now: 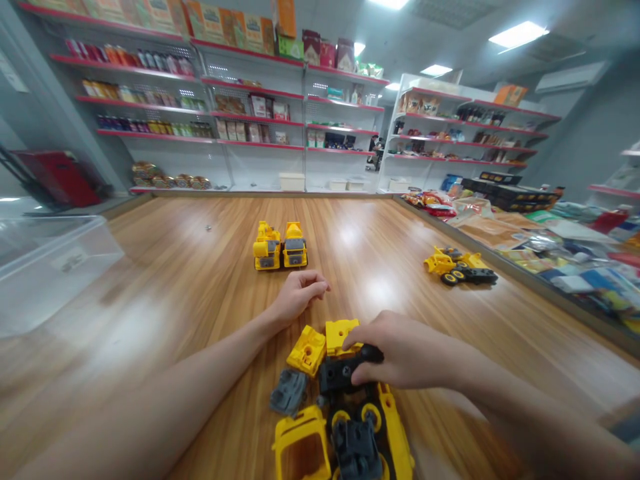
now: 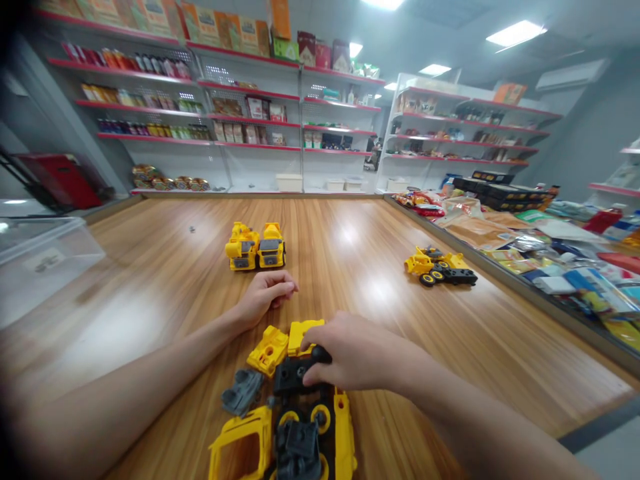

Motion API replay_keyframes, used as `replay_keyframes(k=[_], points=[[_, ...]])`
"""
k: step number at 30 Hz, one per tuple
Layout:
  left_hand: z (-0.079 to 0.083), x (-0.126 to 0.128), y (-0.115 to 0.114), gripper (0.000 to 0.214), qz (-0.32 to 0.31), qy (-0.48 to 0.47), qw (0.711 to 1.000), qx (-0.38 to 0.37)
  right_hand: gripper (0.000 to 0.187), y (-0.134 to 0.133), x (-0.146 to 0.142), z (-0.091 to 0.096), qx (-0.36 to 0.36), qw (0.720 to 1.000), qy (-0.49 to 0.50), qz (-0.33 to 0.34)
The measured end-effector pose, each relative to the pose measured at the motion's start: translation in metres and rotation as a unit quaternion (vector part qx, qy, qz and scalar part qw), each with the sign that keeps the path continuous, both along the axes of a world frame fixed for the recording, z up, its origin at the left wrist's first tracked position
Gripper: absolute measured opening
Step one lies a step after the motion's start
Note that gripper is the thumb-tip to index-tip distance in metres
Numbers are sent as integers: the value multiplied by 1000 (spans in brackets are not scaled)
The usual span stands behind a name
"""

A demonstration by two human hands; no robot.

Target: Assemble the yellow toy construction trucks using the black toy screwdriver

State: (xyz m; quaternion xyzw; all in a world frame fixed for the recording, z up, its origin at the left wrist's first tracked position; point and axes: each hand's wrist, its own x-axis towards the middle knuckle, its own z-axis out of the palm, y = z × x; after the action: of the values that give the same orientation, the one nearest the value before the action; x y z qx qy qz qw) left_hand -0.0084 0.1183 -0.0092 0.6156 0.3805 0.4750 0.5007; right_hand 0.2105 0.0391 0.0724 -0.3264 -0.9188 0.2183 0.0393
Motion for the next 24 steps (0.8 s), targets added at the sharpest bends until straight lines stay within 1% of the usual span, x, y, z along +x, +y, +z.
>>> replay_keyframes(k=[3, 6, 7, 9, 11, 14, 17, 20, 24], points=[[0, 0, 0, 21, 1, 4, 1000, -2, 28, 2, 1, -4, -18, 999, -12, 25], [0, 0, -2, 19, 8, 12, 1000, 2, 19, -1, -4, -7, -28, 999, 2, 35], [0, 0, -3, 19, 11, 11, 1000, 5, 15, -2, -5, -9, -30, 999, 11, 27], [0, -1, -5, 19, 11, 7, 1000, 15, 13, -2, -8, -11, -44, 998, 41, -11], [0, -2, -8, 20, 2, -4, 1000, 29, 17, -1, -9, -13, -86, 991, 85, -61], [0, -3, -12, 22, -23, -28, 999, 35, 25, 2, -11, -15, -197, 963, 152, -103], [1, -4, -15, 23, -43, -41, 998, 31, 22, 5, -12, -19, -300, 925, 212, -99], [1, -4, -17, 25, -59, -45, 997, 34, 18, 7, -13, -25, -345, 900, 253, -88], [3, -4, -18, 25, -63, -44, 996, 45, 18, 10, -14, -32, -380, 881, 270, -89]])
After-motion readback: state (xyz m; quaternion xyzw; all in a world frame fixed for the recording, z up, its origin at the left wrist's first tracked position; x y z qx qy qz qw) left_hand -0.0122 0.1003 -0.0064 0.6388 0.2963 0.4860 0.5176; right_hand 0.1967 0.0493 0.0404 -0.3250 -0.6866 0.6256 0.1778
